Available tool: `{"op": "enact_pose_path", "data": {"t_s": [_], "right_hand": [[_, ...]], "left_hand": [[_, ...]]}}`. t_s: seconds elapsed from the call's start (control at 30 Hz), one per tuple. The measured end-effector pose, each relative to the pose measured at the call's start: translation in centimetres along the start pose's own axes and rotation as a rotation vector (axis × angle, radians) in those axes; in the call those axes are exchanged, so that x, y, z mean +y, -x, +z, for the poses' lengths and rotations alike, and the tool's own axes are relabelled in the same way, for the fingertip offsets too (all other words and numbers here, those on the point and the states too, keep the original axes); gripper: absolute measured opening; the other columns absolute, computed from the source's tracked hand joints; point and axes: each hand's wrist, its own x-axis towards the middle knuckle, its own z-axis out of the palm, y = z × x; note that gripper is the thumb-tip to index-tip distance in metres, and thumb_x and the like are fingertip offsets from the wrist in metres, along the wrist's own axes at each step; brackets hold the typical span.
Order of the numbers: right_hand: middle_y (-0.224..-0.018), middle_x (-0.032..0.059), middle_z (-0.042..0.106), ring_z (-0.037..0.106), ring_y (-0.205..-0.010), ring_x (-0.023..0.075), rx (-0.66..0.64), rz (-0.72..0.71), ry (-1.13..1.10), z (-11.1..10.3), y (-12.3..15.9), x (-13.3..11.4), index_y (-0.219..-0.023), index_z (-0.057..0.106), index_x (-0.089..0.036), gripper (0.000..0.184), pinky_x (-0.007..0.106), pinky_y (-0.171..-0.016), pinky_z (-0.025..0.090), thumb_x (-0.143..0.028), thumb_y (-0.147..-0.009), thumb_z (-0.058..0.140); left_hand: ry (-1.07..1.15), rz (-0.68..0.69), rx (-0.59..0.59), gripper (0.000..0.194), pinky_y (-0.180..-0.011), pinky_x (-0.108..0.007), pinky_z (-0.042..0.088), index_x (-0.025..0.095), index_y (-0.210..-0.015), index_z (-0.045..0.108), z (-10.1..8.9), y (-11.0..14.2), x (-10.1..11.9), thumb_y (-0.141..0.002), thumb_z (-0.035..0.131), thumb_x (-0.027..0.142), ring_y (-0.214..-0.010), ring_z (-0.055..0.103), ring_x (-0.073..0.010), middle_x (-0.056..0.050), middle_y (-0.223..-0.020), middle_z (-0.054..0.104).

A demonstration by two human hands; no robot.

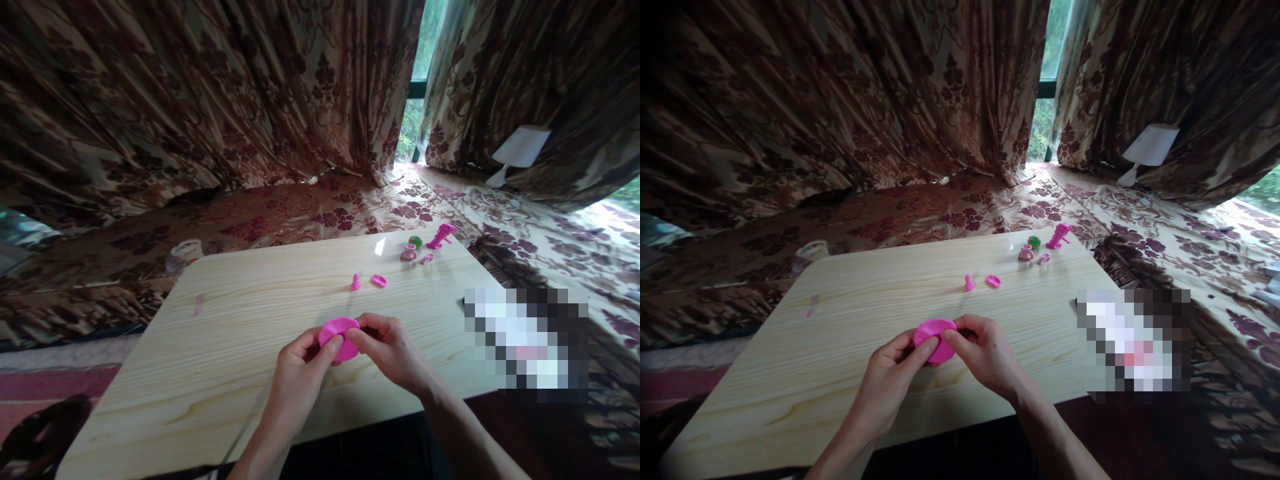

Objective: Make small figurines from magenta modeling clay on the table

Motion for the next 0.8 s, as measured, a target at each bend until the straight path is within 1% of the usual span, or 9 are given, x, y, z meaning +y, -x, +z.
{"op": "enact_pose_path", "data": {"t_s": [0.1,0.2,0.33,0.43,0.47,0.53,0.63,0.7,0.8], "right_hand": [[-0.063,-0.0011,0.051,0.042,-0.058,0.0088,0.024,-0.008,0.023,0.03,-0.09,-0.06,-0.074,0.062,-0.013,0.028,0.022,-0.053,0.033,-0.039,-0.082,0.054],[-0.060,-0.0015,0.048,0.042,-0.058,0.0086,0.026,-0.001,0.020,-0.09,-0.11,-0.28,-0.066,0.059,-0.013,0.034,0.021,-0.053,0.032,-0.040,-0.084,0.050],[-0.062,-0.0018,0.048,0.040,-0.057,0.0082,-0.008,0.008,0.057,-0.36,0.02,-0.32,-0.070,0.060,-0.013,0.029,0.021,-0.052,0.031,-0.039,-0.082,0.053],[-0.060,-0.0018,0.048,0.041,-0.057,0.0081,0.049,-0.002,0.073,-0.47,0.03,-0.38,-0.067,0.059,-0.013,0.032,0.021,-0.053,0.032,-0.038,-0.085,0.050],[-0.060,-0.0017,0.048,0.042,-0.058,0.0082,0.058,-0.004,0.064,-0.47,0.02,-0.44,-0.066,0.059,-0.013,0.033,0.021,-0.054,0.033,-0.038,-0.085,0.049],[-0.061,-0.0014,0.049,0.043,-0.059,0.0084,0.032,-0.003,0.038,-0.44,0.02,-0.56,-0.067,0.059,-0.013,0.032,0.021,-0.054,0.033,-0.039,-0.085,0.050],[-0.065,-0.0011,0.051,0.042,-0.059,0.0085,-0.028,0.006,0.031,-0.39,0.12,-0.55,-0.076,0.062,-0.013,0.027,0.021,-0.053,0.032,-0.038,-0.082,0.054],[-0.065,-0.0011,0.050,0.040,-0.059,0.0084,-0.018,0.012,0.054,-0.37,0.21,-0.49,-0.077,0.062,-0.013,0.027,0.021,-0.052,0.031,-0.038,-0.082,0.054],[-0.064,-0.0015,0.048,0.039,-0.059,0.0084,-0.014,0.010,0.061,-0.22,0.25,-0.54,-0.075,0.061,-0.013,0.028,0.021,-0.052,0.030,-0.039,-0.083,0.053]], "left_hand": [[-0.052,0.023,-0.004,0.024,-0.066,-0.019,0.046,0.017,-0.092,0.068,-0.10,-0.08,-0.09,-0.074,0.064,0.031,-0.072,0.058,-0.0122,-0.002,-0.079,0.069],[-0.048,0.016,0.030,0.023,-0.062,-0.018,0.045,0.016,-0.089,0.069,-0.29,-0.13,-0.28,-0.073,0.064,0.031,-0.066,0.056,-0.0108,-0.001,-0.072,0.067],[-0.006,-0.018,0.048,0.022,-0.062,-0.018,0.045,0.016,-0.087,0.067,-0.42,-0.16,-0.48,-0.072,0.065,0.032,-0.067,0.056,-0.0107,0.000,-0.074,0.067],[-0.029,0.000,0.039,0.019,-0.062,-0.018,0.044,0.016,-0.082,0.066,-0.39,-0.17,-0.51,-0.072,0.065,0.033,-0.067,0.055,-0.0100,0.001,-0.072,0.065],[-0.037,0.011,0.041,0.019,-0.064,-0.018,0.044,0.016,-0.082,0.066,-0.36,-0.18,-0.49,-0.072,0.065,0.032,-0.068,0.055,-0.0103,0.000,-0.073,0.065],[-0.041,0.022,0.047,0.020,-0.067,-0.019,0.044,0.016,-0.084,0.067,-0.31,-0.20,-0.44,-0.073,0.065,0.033,-0.072,0.056,-0.0114,0.000,-0.077,0.066],[-0.037,0.010,0.033,0.023,-0.066,-0.021,0.044,0.017,-0.089,0.067,-0.32,-0.24,-0.43,-0.074,0.064,0.034,-0.069,0.056,-0.0120,-0.001,-0.076,0.066],[-0.045,0.015,0.021,0.026,-0.066,-0.022,0.044,0.017,-0.094,0.067,-0.40,-0.26,-0.53,-0.075,0.062,0.034,-0.070,0.056,-0.0127,-0.001,-0.077,0.066],[-0.057,0.048,0.013,0.025,-0.072,-0.023,0.044,0.019,-0.097,0.069,-0.51,-0.25,-0.72,-0.077,0.061,0.032,-0.077,0.057,-0.0148,-0.002,-0.081,0.068]]}}
